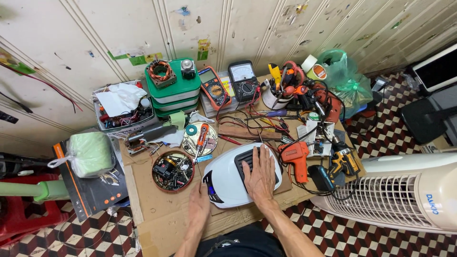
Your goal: Dismantling a portable fan heater and testing its internal circuitry using a digital multimeter.
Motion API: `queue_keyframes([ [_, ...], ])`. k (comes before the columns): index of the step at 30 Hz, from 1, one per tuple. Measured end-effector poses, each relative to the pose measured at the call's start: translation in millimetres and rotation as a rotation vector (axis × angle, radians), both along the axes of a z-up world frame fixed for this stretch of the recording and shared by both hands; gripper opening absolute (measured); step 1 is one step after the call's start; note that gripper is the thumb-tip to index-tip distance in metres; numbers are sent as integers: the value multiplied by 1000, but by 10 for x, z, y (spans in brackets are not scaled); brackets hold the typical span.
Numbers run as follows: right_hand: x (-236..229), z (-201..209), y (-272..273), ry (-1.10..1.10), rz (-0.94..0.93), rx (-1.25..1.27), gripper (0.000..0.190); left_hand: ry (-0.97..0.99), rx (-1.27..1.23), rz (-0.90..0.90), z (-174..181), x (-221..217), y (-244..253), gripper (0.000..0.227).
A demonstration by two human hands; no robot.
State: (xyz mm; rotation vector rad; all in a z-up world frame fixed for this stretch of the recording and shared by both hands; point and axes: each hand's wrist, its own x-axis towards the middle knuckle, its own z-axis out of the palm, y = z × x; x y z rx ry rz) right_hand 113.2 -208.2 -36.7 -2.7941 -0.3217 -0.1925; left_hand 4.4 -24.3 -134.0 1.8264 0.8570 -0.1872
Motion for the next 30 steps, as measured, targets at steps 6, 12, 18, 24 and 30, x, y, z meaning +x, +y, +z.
queue_keyframes([
  [6,-5,0,16,-7,15,43,71,-489,491,-591,1223,105,-351,82],
  [12,-63,72,-8,12,76,2,67,-251,660,-961,1097,117,-511,85],
  [18,-52,89,9,-45,132,-34,68,-241,657,-964,1010,113,-506,86],
  [24,-66,107,7,-46,131,9,66,-266,621,-940,1037,112,-488,81],
  [30,-68,87,22,-64,125,4,65,-274,599,-936,1025,117,-463,80],
])
